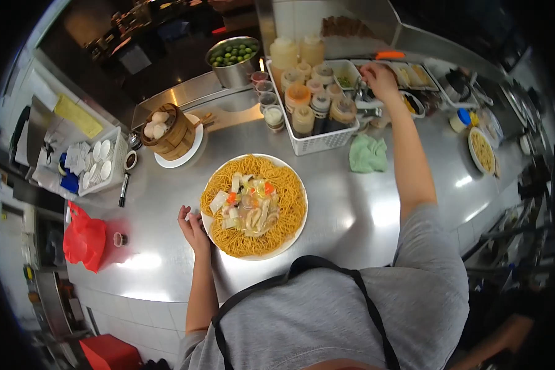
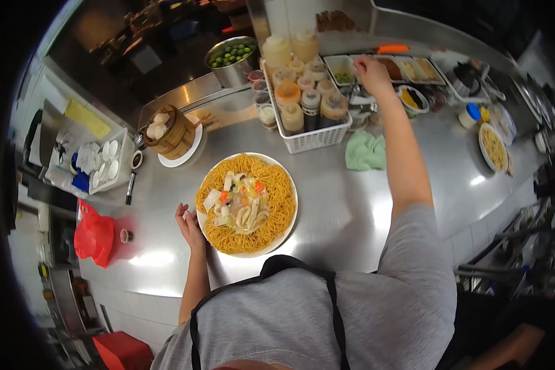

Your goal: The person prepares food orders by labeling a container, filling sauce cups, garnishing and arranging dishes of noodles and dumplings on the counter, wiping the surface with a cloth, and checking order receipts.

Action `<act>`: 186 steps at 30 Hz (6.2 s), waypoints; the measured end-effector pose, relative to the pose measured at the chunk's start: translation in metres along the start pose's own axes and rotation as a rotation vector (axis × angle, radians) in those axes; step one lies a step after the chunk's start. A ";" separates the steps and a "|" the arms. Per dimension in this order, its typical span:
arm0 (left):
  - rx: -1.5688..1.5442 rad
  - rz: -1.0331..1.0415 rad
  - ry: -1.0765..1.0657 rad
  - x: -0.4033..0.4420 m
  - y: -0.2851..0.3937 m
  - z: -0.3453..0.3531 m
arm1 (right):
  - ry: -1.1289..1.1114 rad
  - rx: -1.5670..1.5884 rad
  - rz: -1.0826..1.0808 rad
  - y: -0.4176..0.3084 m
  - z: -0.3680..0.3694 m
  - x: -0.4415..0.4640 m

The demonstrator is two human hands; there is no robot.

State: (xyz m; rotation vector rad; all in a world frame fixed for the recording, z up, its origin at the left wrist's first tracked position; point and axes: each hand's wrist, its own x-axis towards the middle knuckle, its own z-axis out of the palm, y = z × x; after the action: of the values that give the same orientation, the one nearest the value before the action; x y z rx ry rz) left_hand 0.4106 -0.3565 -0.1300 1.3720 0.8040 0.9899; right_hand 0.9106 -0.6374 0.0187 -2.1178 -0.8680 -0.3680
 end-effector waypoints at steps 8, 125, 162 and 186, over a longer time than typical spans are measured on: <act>0.388 0.144 0.063 0.000 0.005 0.009 | -0.797 -0.325 0.219 0.113 0.121 0.104; 0.493 0.237 -0.074 0.006 -0.001 -0.001 | 0.358 -0.061 -0.140 -0.154 0.094 -0.081; 0.304 0.240 -0.197 0.009 -0.007 -0.007 | -0.418 0.154 -0.290 -0.243 0.051 -0.102; 0.376 0.235 -0.141 0.006 -0.002 -0.004 | 0.241 -0.397 0.532 -0.079 0.084 -0.104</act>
State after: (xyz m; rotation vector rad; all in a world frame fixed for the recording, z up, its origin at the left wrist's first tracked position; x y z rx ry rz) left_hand 0.4090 -0.3493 -0.1316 1.8731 0.7587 0.9367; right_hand 0.7782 -0.5851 -0.0441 -2.4947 -0.0758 -0.5267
